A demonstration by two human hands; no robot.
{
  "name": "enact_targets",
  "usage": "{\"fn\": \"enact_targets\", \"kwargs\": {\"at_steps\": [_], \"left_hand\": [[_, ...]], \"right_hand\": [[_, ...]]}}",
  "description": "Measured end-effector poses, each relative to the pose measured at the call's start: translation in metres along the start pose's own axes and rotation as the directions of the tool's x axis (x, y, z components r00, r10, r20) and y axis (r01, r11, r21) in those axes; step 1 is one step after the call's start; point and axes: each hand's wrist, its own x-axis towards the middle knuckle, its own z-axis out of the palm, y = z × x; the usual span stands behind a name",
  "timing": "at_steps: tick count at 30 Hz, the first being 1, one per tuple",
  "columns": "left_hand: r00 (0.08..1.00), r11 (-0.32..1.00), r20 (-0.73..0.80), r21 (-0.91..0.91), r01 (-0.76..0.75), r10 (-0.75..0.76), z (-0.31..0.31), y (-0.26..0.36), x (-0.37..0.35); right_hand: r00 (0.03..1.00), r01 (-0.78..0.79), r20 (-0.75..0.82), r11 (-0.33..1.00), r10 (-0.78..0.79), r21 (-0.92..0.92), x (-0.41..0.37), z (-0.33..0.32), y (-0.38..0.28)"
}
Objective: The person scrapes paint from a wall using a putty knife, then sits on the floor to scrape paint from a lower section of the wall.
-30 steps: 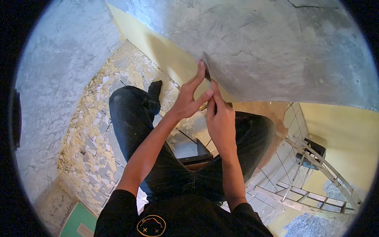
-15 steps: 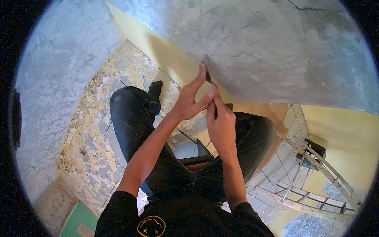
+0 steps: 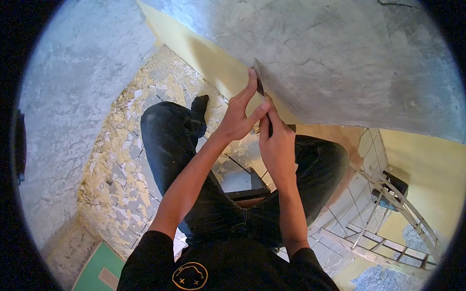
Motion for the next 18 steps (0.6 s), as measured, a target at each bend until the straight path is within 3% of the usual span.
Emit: {"fn": "enact_targets", "kwargs": {"at_steps": [2, 4, 5, 6, 8, 10, 11, 13, 14, 16, 18], "left_hand": [[0.999, 1.000, 0.030, -0.025, -0.012, 0.012, -0.002, -0.001, 0.003], [0.999, 0.999, -0.035, 0.030, -0.020, 0.022, 0.001, -0.006, 0.004], [0.999, 1.000, -0.032, 0.020, -0.016, 0.017, 0.003, -0.003, 0.002], [0.999, 1.000, -0.035, 0.016, -0.013, 0.013, 0.003, -0.002, 0.003], [1.000, 1.000, -0.027, 0.013, -0.003, 0.003, 0.002, 0.001, 0.002], [1.000, 1.000, 0.013, 0.004, -0.010, 0.010, -0.001, 0.002, 0.001], [1.000, 1.000, 0.003, 0.003, -0.012, 0.012, -0.002, 0.001, 0.002], [0.999, 0.999, 0.006, 0.033, 0.036, -0.037, -0.001, -0.003, 0.004], [1.000, 0.999, 0.002, 0.033, 0.030, -0.030, 0.000, -0.003, 0.006], [1.000, 1.000, 0.016, 0.006, 0.000, 0.000, 0.001, -0.003, 0.001], [1.000, 1.000, 0.013, 0.010, 0.006, -0.006, 0.000, 0.004, -0.001]], "right_hand": [[0.999, 0.031, -0.034, 1.000, -0.031, 0.003, 0.001, 0.006, 0.006], [0.996, 0.070, -0.060, 0.998, -0.070, -0.002, 0.000, 0.010, 0.011], [0.984, -0.169, 0.065, 0.985, 0.167, 0.031, -0.006, 0.011, 0.008], [0.907, -0.392, 0.186, 0.919, 0.379, 0.041, -0.006, 0.011, 0.006], [0.922, -0.356, 0.181, 0.934, 0.343, 0.043, -0.005, 0.003, 0.002], [0.998, -0.047, 0.038, 0.998, 0.046, 0.030, -0.002, 0.001, 0.004], [0.998, -0.038, 0.042, 0.999, 0.037, 0.028, -0.003, 0.006, 0.009], [0.957, -0.276, 0.117, 0.959, 0.267, 0.067, -0.011, 0.019, 0.024], [0.959, -0.269, 0.114, 0.961, 0.260, 0.067, -0.007, 0.014, 0.021], [0.999, -0.045, 0.017, 0.998, 0.044, 0.044, -0.005, 0.002, 0.009], [0.996, -0.089, 0.020, 0.993, 0.088, 0.073, -0.006, 0.000, 0.002]]}}
